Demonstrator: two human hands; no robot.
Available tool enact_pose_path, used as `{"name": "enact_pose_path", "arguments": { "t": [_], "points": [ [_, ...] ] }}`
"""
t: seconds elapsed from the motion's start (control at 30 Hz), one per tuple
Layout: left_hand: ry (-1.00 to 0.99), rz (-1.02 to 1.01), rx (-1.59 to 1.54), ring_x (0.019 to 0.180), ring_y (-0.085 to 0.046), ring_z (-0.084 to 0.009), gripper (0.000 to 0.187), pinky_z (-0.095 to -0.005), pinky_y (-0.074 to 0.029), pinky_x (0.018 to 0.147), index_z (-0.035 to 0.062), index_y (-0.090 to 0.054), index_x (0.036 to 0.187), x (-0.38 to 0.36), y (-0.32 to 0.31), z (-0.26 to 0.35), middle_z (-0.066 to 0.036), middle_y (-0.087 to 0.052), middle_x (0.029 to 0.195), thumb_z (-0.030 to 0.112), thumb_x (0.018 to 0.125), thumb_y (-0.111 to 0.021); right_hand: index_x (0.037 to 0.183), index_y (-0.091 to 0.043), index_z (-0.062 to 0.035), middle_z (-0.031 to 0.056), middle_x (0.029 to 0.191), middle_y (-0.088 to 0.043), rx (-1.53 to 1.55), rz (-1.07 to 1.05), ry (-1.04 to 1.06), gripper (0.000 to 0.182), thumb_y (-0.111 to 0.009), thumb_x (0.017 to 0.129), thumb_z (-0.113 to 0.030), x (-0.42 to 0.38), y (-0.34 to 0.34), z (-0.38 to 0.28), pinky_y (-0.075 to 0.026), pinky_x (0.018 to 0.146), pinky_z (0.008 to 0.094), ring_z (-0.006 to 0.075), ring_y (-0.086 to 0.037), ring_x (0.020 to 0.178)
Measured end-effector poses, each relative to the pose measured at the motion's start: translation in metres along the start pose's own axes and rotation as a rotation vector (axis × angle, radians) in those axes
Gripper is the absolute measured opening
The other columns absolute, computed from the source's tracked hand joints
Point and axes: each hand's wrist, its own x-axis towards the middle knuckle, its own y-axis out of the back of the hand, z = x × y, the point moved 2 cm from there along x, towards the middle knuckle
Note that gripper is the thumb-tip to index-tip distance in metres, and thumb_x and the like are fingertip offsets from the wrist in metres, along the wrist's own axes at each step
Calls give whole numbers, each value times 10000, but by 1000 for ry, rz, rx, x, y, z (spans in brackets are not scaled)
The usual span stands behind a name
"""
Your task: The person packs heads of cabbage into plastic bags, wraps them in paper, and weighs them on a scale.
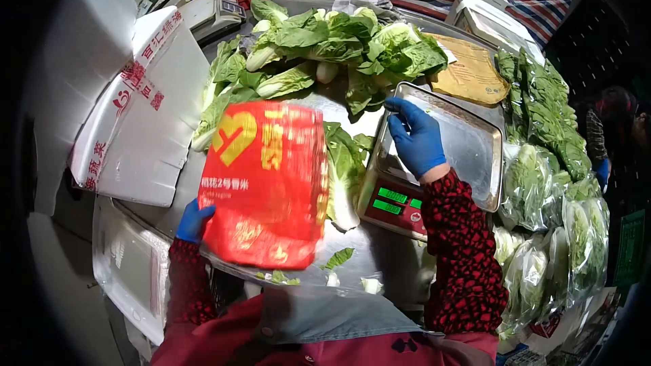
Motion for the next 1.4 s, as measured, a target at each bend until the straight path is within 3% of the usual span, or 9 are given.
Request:
{"name": "enact_pose_path", "arguments": {
  "t": [0.13, 0.27, 0.47, 0.53, 0.67, 0.97, 1.13, 1.27, 1.4],
  "points": [
    [103, 167, 405, 1029, -599, -219, 643, -352, -477, 893, -59, -448, 1300, -51, 74, -36, -166, -610, 1158, 154, 755, -714, 1090, -585, -18, 67, 951, -662, 260, -70, -416, 218, -566, 885, -88, 38, -62, 2, -476, 620, 236, 124, -631, 780],
    [-304, 720, 1177, 1196, -475, -324, 768, -399, -380, 1005, -10, -343, 1393, -49, 54, 38, -242, -478, 1298, 199, 759, -722, 1037, -605, -43, 42, 896, -660, 402, -171, -575, 172, -581, 880, -107, 46, -150, 29, -447, 559, 244, 133, -633, 752],
    [-666, 488, 1197, 1158, -495, -346, 700, -408, -411, 968, 86, -389, 1384, 65, 16, 108, -199, -520, 1249, 173, 766, -706, 1077, -592, -61, 29, 976, -654, 343, -329, -617, 193, -533, 901, -112, 43, -217, 32, -460, 646, 265, 121, -619, 789],
    [-426, 518, 1451, 1185, -478, -343, 862, -409, -415, 971, 119, -289, 1439, 120, 13, 108, -208, -519, 1249, 247, 720, -749, 1070, -597, -55, 28, 967, -653, 403, -336, -627, 188, -532, 901, -107, 33, -221, 37, -462, 647, 260, 119, -614, 789],
    [-177, 232, 1231, 1070, -577, -321, 892, -395, -475, 899, 134, -291, 1441, 187, 37, 81, -216, -563, 1199, 287, 698, -760, 1056, -594, -21, 39, 911, -644, 453, -286, -611, 176, -565, 892, -81, 6, -198, 53, -449, 586, 226, 105, -575, 684],
    [71, -463, -1026, 1142, -550, -300, 557, -420, -432, 1011, -11, -399, 1338, 113, 0, 83, -181, -535, 1273, 160, 853, -612, 1220, -522, -41, 73, 1112, -604, 572, -329, -644, 359, -622, 880, -100, -28, -187, -1, -469, 696, 225, 110, -578, 832],
    [-458, -364, -268, 1075, -558, -178, 635, -298, -468, 899, -52, -481, 1233, 99, -124, 120, -146, -563, 1187, 396, 829, -678, 1460, -201, -145, 101, 1306, -458, 648, -163, -255, 911, -758, 745, -58, -37, -190, -56, -479, 812, 302, 173, -533, 1043],
    [-828, -731, 254, 1287, -405, -245, 741, -369, -368, 1023, 46, -354, 1412, 78, -180, 160, -148, -378, 1434, 358, 832, -696, 1179, -537, -2, 62, 1022, -622, 857, 361, -307, 443, -702, 773, -68, -44, -139, -18, -508, 782, 316, 190, -623, 890],
    [-722, -113, 449, 1030, -602, -229, 425, -351, -455, 920, 66, -608, 1176, 150, -141, 135, -124, -622, 1132, 212, 791, -714, 1156, -538, -12, 68, 1033, -629, 592, 577, -292, 387, -681, 809, -103, -61, -18, 25, -518, 673, 295, 177, -628, 810]
  ]
}}
